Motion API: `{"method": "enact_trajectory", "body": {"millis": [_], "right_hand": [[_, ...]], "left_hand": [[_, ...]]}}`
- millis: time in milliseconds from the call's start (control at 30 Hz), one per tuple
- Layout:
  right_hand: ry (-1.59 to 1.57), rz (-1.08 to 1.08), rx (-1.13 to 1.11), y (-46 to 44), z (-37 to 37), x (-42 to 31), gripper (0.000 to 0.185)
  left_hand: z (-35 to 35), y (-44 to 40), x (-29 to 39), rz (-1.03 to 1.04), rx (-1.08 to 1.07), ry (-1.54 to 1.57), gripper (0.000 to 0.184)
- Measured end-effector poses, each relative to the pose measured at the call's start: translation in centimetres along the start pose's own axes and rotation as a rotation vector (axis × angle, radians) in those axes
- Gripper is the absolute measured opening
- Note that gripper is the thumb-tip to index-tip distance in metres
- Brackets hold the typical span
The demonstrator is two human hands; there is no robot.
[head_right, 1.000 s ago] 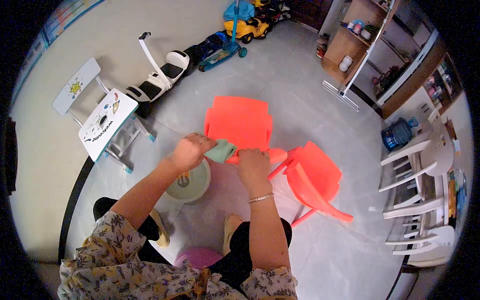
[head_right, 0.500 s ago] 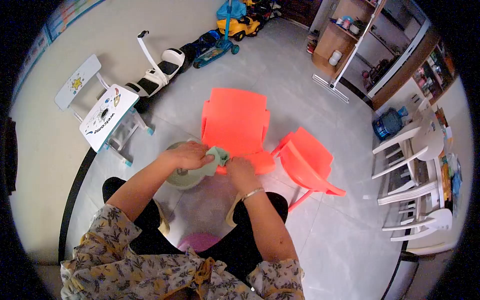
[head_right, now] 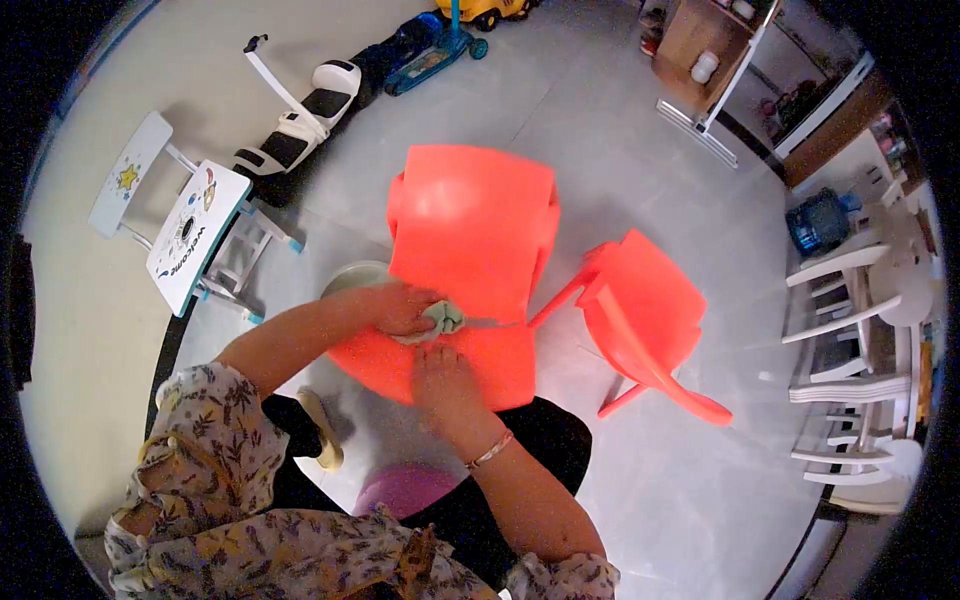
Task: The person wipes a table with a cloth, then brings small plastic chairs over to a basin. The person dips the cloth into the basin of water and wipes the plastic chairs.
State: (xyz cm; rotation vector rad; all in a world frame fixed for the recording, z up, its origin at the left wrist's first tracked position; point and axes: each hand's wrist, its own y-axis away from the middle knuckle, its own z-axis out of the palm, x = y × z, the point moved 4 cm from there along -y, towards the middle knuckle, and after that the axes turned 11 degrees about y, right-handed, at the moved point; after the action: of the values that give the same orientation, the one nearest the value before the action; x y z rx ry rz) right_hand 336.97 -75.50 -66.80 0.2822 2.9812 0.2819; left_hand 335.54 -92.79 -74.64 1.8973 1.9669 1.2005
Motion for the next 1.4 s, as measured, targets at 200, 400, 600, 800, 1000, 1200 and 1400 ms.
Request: {"method": "enact_trajectory", "body": {"millis": [200, 400, 600, 800, 1000, 1200, 1400], "right_hand": [[-0.013, -0.005, -0.136, -1.1, -0.8, -0.8, 0.072], [0.061, -0.021, -0.026, -1.3, -0.1, -0.7, 0.074], [0.019, -0.041, 0.037, -1.8, -0.8, -0.6, 0.071], [0.095, -0.002, 0.186, -2.5, 0.2, -0.6, 0.064], [0.010, -0.040, -0.009, -2.6, 0.0, -1.2, 0.062], [0.017, -0.029, 0.081, -2.7, -0.4, -1.0, 0.061], [0.069, -0.016, 0.022, -3.0, 1.6, -2.7, 0.061]], "left_hand": [[-0.8, -4.2, -3.5, 0.249, 0.041, -0.296, 0.060], [-3.6, -7.1, -4.5, 0.511, 0.296, -0.516, 0.072], [-11.6, -8.3, -3.2, 0.171, 0.865, -0.433, 0.083], [-8.0, -12.8, -3.2, -0.031, 1.020, -0.004, 0.069], [-1.4, -10.2, 2.2, 0.367, 0.563, 0.088, 0.055], [0.5, -11.1, 0.4, 0.430, 0.194, 0.105, 0.057], [-5.5, -10.9, 7.5, 0.425, 0.606, -0.448, 0.058]]}}
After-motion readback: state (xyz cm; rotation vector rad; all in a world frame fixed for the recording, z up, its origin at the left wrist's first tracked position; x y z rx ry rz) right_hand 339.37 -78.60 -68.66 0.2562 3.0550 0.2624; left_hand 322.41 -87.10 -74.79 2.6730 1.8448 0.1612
